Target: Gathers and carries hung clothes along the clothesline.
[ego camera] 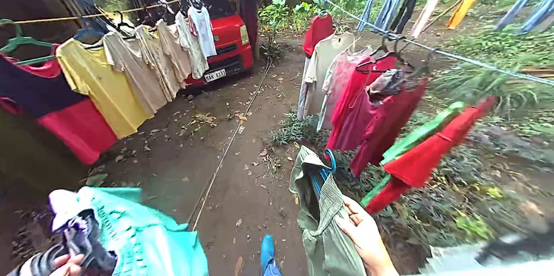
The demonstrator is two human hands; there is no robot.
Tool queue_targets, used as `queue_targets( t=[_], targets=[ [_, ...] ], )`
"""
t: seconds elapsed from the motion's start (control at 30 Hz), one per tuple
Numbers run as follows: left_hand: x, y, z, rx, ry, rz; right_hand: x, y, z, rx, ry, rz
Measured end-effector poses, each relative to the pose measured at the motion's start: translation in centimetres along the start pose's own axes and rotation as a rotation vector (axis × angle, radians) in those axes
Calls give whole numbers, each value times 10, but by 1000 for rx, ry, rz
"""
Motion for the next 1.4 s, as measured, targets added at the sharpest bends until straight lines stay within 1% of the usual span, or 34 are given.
queue_targets(
  t=[0.07, 0.13, 0.23, 0.4, 0.53, 0.67, 0.77, 0.9, 1.03, 1.13, 1.3, 1.4],
  targets=[
    [-30, -37, 47, -11, -38, -32, -21, 25, 62, -5, -26, 3],
    [-62, -70, 99, -16, -8, -32, -48, 35, 133, -24, -47, -3],
    [-121, -108, 175, 3, 34, -41, -89, 42, 231, -64, -24, -31],
    [-213, -165, 280, 38, -12, -98, -139, 65, 372, -74, 23, -33],
    [-288, -223, 363, 59, -78, -139, -160, 89, 479, -54, 11, -47],
    [-358, -297, 455, 67, -162, -175, -174, 110, 579, -39, 45, -22],
    [-415, -346, 539, 84, -238, -208, -185, 122, 660, -11, 85, -14],
    [-502, -393, 649, 103, -316, -251, -205, 130, 782, 20, 168, -70],
    [-590, -437, 735, 60, -426, -290, -215, 134, 899, 88, 228, -120],
    [-655, -471, 791, 25, -484, -315, -211, 134, 986, 159, 268, -186],
    [-761, -537, 875, -17, -544, -340, -184, 135, 1137, 255, 302, -270],
    [-831, -570, 928, -1, -594, -350, -167, 132, 1239, 308, 304, -232]
  ],
)
Point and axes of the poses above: each hand's wrist, its own z-axis towards the middle knuckle, its own x-axis out of the back of the hand, y = z × x, the point moved 1 cm from there along z, towards the middle knuckle
